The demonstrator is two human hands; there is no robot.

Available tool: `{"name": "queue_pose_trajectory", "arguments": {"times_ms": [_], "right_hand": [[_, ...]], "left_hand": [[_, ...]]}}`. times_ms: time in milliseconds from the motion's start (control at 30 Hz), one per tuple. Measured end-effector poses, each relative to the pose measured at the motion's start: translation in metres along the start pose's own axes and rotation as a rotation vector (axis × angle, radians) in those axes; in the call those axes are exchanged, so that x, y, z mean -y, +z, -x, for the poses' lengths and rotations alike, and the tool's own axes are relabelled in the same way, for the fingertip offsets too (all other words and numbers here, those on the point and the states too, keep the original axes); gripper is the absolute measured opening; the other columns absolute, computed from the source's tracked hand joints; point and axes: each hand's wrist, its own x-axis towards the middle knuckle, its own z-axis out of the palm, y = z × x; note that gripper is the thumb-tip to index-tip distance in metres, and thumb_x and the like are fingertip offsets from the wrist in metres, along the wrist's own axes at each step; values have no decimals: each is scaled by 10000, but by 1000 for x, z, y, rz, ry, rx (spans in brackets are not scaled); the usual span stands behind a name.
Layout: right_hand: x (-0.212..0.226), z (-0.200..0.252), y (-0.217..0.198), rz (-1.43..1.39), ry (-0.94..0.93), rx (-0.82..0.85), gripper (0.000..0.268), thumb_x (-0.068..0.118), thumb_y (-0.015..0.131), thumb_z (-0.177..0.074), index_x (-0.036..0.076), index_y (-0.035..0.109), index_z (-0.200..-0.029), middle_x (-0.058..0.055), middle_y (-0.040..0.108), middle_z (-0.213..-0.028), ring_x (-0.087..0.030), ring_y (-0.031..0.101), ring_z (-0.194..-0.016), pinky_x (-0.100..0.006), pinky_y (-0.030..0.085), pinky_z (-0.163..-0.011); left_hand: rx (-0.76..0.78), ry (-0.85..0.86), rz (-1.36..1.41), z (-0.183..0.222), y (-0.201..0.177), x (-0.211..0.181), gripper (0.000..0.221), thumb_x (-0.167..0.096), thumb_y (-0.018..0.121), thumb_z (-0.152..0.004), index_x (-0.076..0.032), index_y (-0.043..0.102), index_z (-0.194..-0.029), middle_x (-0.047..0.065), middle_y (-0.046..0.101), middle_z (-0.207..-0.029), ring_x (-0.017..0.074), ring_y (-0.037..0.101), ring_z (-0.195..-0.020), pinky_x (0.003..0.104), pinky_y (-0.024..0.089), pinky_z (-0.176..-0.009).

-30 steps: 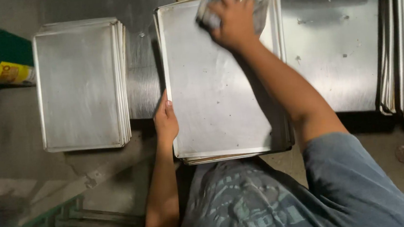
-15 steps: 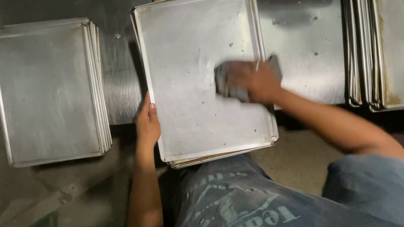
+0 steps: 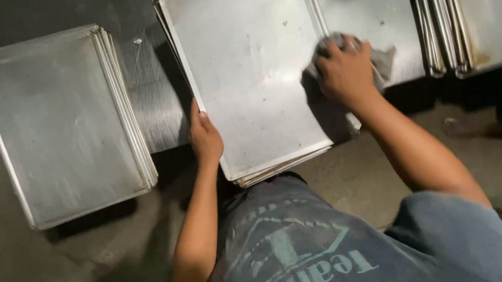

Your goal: Greasing or wiping metal baking trays with a cloth in a commercial bakery setting.

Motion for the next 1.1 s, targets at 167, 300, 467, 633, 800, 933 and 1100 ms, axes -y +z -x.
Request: {"name": "queue_pose_trajectory", "arguments": {"times_ms": [167, 300, 467, 633, 800, 933, 1100], "right_hand": [[82, 114, -50, 9, 309, 173, 267, 299, 718, -817, 234, 754, -1074, -77, 625, -1261, -417, 520, -1221, -598, 366, -926], [160, 124, -72, -34, 482, 175, 293, 304, 729, -771, 188, 738, -1040, -101, 608, -1215, -393, 506, -1182, -597, 355, -955], [288, 82, -99, -162, 262, 145, 378, 313, 705, -659, 153, 743, -999, -115, 597, -1232, -387, 509, -1124, -597, 370, -892], [303, 85, -107, -154, 92, 109, 302, 314, 722, -833, 132, 737, -1073, -131, 578, -1332, -361, 521, -1166, -577, 387, -928], [198, 129, -77, -284, 297, 254, 547, 319, 797, -636, 242, 737, -1174, -78, 591, -1301, -365, 494, -1222, -561, 376, -927], [127, 145, -75, -189, 561, 325, 522, 349, 813, -713, 196, 731, -1206, -135, 582, -1315, -437, 482, -1258, -609, 350, -967], [175, 118, -67, 8, 423, 408, 367, 217, 638, -800, 185, 727, -1154, -188, 566, -1354, -496, 485, -1284, -654, 351, -1003]], "left_hand": [[-6, 106, 32, -4, 7, 22, 439, -158, 434, -1100, -58, 460, -1526, 255, 601, -1408, 401, 600, -1270, 428, 472, -1066], [-35, 151, 62, -5, 10, 24, 438, -161, 446, -1099, -45, 470, -1521, 279, 602, -1363, 428, 599, -1218, 447, 469, -1052], [-28, 125, 64, -10, 6, 24, 454, -186, 454, -1088, -52, 480, -1521, 285, 606, -1314, 425, 606, -1181, 451, 472, -1038], [58, 131, 92, -16, 1, 48, 458, -206, 445, -1100, -34, 467, -1524, 284, 599, -1341, 408, 607, -1200, 436, 477, -1044], [89, 159, 147, -22, 2, 48, 476, -211, 426, -1109, 7, 423, -1532, 276, 564, -1409, 383, 602, -1241, 409, 469, -1059], [97, 139, 147, -16, -3, 49, 479, -213, 427, -1111, 11, 422, -1534, 271, 556, -1439, 372, 597, -1271, 395, 464, -1081], [83, 95, 305, -16, 6, 46, 487, -226, 400, -1124, 29, 419, -1539, 219, 549, -1515, 301, 567, -1362, 365, 419, -1152]]}}
